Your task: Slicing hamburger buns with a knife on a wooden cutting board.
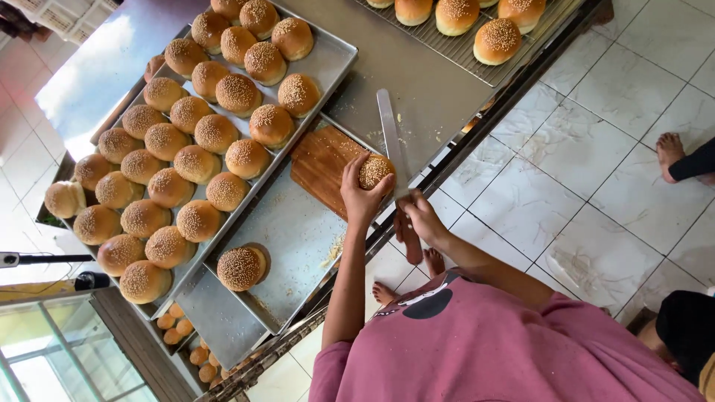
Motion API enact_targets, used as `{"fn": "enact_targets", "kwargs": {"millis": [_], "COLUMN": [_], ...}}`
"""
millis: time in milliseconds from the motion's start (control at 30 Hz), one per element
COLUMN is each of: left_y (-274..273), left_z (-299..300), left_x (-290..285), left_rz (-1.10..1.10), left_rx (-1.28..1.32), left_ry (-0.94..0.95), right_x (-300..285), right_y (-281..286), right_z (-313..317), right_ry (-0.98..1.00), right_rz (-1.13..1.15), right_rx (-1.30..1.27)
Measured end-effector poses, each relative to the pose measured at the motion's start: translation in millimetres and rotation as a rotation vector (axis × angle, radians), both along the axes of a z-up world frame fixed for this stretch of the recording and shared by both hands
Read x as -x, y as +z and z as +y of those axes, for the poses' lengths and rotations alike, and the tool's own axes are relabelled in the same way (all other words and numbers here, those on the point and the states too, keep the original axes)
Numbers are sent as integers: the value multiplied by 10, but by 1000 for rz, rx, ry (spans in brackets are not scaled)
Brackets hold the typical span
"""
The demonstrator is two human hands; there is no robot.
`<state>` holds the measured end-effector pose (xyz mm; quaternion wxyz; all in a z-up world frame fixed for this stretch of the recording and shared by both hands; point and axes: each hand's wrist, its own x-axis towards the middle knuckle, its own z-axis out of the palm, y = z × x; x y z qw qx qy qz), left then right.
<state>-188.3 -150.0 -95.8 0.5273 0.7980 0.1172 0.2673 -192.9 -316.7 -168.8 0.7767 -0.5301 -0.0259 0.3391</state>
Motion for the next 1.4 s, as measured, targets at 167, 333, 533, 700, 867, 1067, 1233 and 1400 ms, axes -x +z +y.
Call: {"fn": "enact_targets", "kwargs": {"millis": [167, 333, 533, 700, 867, 1067, 1233, 1400], "left_y": [-31, -74, -46, -65, -44, -139, -170, -194], "left_z": [-2, 19, -9, 26, 11, 56, 70, 114], "left_x": [-24, -19, -23, -19, -1, -20, 3, 9], "left_rz": [30, 12, 59, 49, 31, 14, 63, 59], "left_rx": [-60, -101, -61, -66, -93, -60, -36, -1], "left_ry": [33, -4, 20, 24, 4, 1, 0, -14], "right_x": [142, 584, -29, 542, 185, 575, 362, 476], "right_y": [-331, -726, -126, -501, -836, -715, -465, -754], "right_z": [41, -113, 179, -126, 131, 130, 296, 312], "right_ry": [61, 299, 201, 354, 243, 235, 281, 225], "right_rz": [-268, -323, -28, -360, -239, -199, -74, -115], "right_rx": [205, 42, 136, 238, 67, 91, 127, 72]}}
